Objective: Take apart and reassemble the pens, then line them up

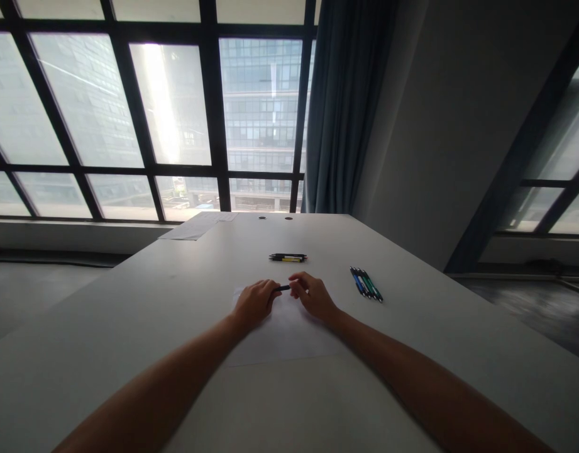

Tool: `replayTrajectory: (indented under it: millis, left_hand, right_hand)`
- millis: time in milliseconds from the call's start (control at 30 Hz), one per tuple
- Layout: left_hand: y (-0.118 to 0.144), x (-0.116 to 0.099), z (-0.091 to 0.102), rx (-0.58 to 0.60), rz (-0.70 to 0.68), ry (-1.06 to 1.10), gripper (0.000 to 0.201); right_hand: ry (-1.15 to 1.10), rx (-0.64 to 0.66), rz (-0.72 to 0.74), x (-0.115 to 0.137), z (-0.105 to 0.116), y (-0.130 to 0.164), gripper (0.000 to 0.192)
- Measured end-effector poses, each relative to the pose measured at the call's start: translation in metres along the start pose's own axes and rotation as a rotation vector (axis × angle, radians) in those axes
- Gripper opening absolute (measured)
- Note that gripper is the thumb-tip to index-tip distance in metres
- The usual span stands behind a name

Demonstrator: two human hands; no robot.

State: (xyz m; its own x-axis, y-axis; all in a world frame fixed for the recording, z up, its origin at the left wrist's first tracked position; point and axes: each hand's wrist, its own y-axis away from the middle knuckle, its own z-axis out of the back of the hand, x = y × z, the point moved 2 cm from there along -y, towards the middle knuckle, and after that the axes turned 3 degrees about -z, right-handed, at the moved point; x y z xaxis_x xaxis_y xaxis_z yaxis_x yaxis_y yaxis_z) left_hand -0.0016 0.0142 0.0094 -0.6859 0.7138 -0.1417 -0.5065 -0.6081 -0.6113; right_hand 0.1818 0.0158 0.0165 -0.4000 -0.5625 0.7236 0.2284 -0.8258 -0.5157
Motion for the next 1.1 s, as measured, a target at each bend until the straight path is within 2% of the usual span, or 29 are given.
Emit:
replayTrajectory:
  millis: [100,167,267,400,533,667,967,1100]
  left_hand:
    - [0.0006,0.0012,-0.0012,-0.008,0.003,0.004,0.014]
    - [0.0013,0.0019,-0.0020,-0.010,-0.001,0.006,0.013]
    - [0.0022,0.0029,-0.0031,-0.013,-0.005,0.009,0.012]
    - [0.0020,0.0030,-0.0037,-0.017,0.001,0.023,0.011]
    - [0.0009,0.0003,-0.0034,0.005,-0.013,0.029,0.011]
    - [0.0008,-0.0012,-0.0028,0.011,-0.015,0.026,0.011]
    - [0.0007,-0.0013,-0.0020,0.022,-0.026,0.028,0.012]
    - [0.0015,-0.0019,-0.0032,0.029,-0.026,0.017,0.013]
  right_hand:
    - [0.010,0.046,0.032,-0.0018,0.0010,-0.0002,0.016]
    - [0.097,0.074,0.042,-0.0040,0.0015,-0.0002,0.015]
    - [0.319,0.109,0.060,-0.0057,0.0030,0.0001,0.035]
    - [0.437,0.089,0.169,-0.0035,0.0064,0.0002,0.028]
    - [0.539,0.115,0.273,-0.0017,0.0054,0.0008,0.038]
    - [0.569,0.127,0.304,-0.0002,0.0040,0.0015,0.033]
    - [0.626,0.126,0.304,-0.0036,0.0035,0.0019,0.047]
    - [0.622,0.121,0.312,-0.0011,0.0038,0.0017,0.036]
